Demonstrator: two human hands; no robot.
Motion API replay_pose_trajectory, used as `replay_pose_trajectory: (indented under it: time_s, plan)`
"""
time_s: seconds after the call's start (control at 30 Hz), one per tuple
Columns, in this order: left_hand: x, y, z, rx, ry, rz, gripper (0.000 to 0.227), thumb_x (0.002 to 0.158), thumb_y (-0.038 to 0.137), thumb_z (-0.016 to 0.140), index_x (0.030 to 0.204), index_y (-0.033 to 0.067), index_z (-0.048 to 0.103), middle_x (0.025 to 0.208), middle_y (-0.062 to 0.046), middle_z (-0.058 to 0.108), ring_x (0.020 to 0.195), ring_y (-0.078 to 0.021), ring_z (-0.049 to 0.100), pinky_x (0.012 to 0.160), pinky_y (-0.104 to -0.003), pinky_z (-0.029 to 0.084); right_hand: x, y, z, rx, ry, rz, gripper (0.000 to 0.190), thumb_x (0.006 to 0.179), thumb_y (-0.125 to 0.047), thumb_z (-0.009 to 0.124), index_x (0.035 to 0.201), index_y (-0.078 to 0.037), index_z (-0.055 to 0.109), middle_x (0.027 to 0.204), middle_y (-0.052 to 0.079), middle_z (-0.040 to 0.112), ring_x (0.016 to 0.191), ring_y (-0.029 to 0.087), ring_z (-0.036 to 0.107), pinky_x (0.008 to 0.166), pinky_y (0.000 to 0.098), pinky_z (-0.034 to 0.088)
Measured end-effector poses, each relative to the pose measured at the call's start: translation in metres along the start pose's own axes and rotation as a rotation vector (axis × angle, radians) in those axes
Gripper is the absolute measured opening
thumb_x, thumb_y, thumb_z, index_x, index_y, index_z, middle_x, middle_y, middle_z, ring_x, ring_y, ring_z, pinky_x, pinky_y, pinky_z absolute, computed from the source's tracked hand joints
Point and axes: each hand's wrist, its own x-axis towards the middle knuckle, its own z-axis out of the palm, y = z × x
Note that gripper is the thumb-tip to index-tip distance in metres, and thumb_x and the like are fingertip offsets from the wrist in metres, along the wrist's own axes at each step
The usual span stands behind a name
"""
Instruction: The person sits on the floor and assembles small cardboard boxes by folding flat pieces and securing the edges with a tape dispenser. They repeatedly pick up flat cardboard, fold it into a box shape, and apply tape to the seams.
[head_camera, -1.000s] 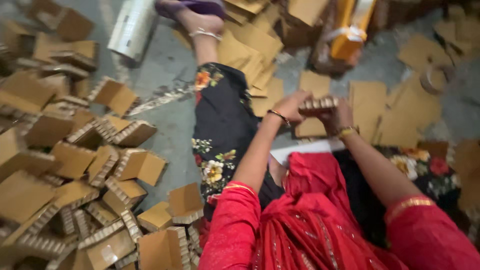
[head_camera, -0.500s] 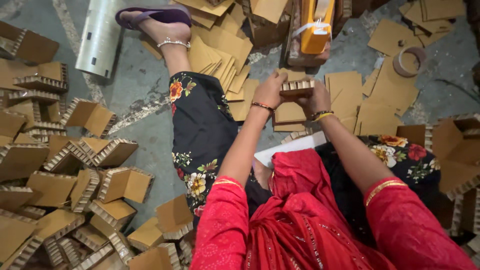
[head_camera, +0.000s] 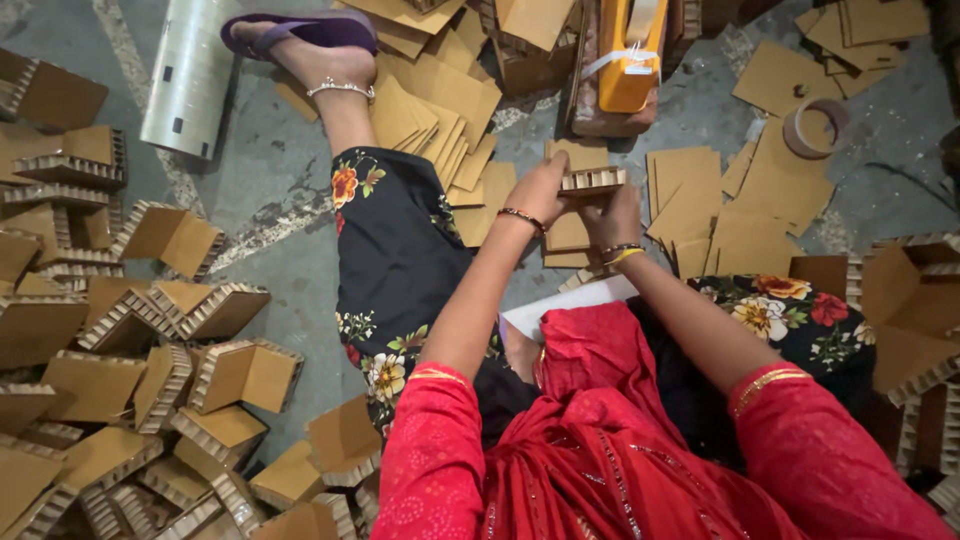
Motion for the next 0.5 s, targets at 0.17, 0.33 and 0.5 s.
replay_pose_trajectory:
  time_s: [0.17,0.33,0.5]
  plan:
    - [0.002,-0.003,-0.001,0.036,-0.024,-0.017,0.051,0.073,0.007,0.08,0.114,0.0049,0.05,0.108,-0.026,0.066,0.103,-0.0485,0.064,0.083,-0.054,0.054,-0.01,0.022,0.019,-0.057,0.012,-0.019,0.056,0.081,-0.012,0.078,0.128,0.002,0.051,0.117,0.026,0.06,0.111,0.048,0.051,0.097,0.0553,0.043]
    - [0.002,-0.013,0.011,0.066,0.015,0.014,0.053,0.072,-0.01,0.066,0.12,0.0048,0.048,0.111,-0.029,0.064,0.104,-0.0505,0.062,0.084,-0.056,0.052,-0.015,0.029,0.028,-0.038,0.034,0.045,0.056,0.083,-0.014,0.077,0.128,0.002,0.048,0.115,0.027,0.057,0.109,0.048,0.05,0.096,0.0563,0.041]
    - [0.004,-0.017,0.018,0.123,0.037,0.016,0.049,0.075,-0.01,0.064,0.119,0.0047,0.047,0.112,-0.03,0.065,0.104,-0.0508,0.063,0.083,-0.057,0.053,-0.018,0.025,0.031,-0.075,0.089,0.021,0.064,0.083,-0.02,0.08,0.13,0.006,0.045,0.114,0.029,0.055,0.108,0.049,0.049,0.095,0.0559,0.043]
